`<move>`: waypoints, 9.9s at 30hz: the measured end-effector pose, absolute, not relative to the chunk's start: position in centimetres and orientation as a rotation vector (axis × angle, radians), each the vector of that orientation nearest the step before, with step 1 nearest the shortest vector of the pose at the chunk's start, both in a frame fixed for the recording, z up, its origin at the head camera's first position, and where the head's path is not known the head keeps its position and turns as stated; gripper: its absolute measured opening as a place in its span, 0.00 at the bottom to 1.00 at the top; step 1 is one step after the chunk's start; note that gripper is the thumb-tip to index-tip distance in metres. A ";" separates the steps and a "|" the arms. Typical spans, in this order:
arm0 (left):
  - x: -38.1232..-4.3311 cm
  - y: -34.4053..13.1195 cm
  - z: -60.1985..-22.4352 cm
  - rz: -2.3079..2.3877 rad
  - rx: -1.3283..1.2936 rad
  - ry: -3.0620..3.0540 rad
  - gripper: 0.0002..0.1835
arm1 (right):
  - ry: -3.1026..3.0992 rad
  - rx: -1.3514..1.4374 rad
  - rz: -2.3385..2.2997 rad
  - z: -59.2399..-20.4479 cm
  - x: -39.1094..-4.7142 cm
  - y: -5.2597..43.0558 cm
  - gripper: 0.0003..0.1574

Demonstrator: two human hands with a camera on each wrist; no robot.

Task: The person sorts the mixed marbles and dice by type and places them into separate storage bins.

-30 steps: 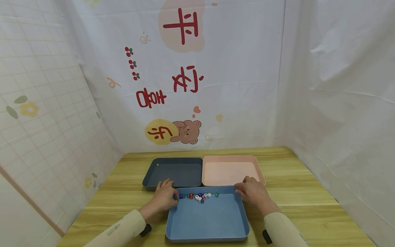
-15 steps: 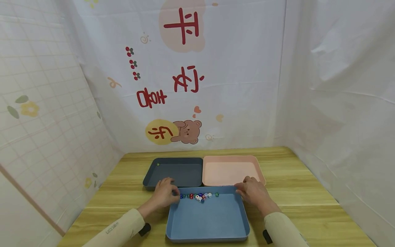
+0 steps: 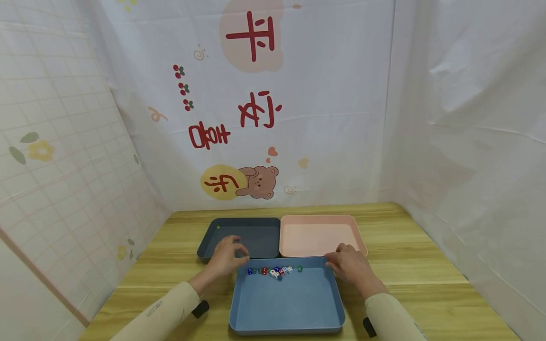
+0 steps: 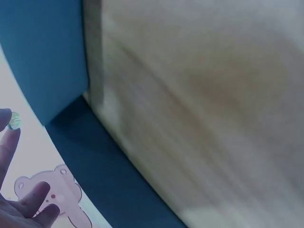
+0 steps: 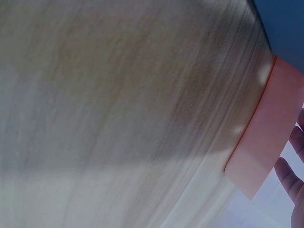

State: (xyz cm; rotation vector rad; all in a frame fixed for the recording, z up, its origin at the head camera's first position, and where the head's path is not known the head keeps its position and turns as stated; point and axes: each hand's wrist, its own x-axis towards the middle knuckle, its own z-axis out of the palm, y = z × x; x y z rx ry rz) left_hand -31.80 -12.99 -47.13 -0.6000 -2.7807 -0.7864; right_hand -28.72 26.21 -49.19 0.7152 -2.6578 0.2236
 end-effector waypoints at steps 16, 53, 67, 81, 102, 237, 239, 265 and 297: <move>-37.1 -13.6 -46.3 -1.114 -0.256 -2.639 0.05 | -2.669 0.698 0.190 -49.4 -28.9 26.3 0.13; -39.4 -14.0 -47.5 -1.150 0.034 -2.645 0.21 | -2.674 0.704 0.200 -49.4 -28.9 26.2 0.13; -39.7 -14.4 -47.1 -1.179 0.014 -2.656 0.22 | -2.666 0.709 0.206 -49.2 -28.7 26.1 0.13; -39.4 -13.8 -46.4 -1.267 -0.141 -2.641 0.20 | -2.664 0.710 0.198 -49.3 -28.7 26.2 0.13; -36.2 -11.4 -46.0 -1.327 -0.452 -2.723 0.18 | -2.647 0.719 0.189 -49.3 -28.6 26.1 0.14; -39.7 -15.0 -47.4 -1.208 -0.089 -2.709 0.10 | -2.669 0.681 0.231 -49.5 -28.8 26.2 0.11; -39.8 -15.4 -47.5 -1.200 -0.052 -2.704 0.11 | -2.662 0.685 0.236 -49.5 -28.8 26.1 0.11; -39.7 -15.6 -47.2 -1.111 -0.095 -2.795 0.22 | -2.705 0.671 0.239 -49.3 -28.6 26.0 0.12; -37.2 -13.7 -46.4 -1.244 -0.398 -2.729 0.22 | -2.641 0.695 0.230 -49.3 -28.5 26.1 0.12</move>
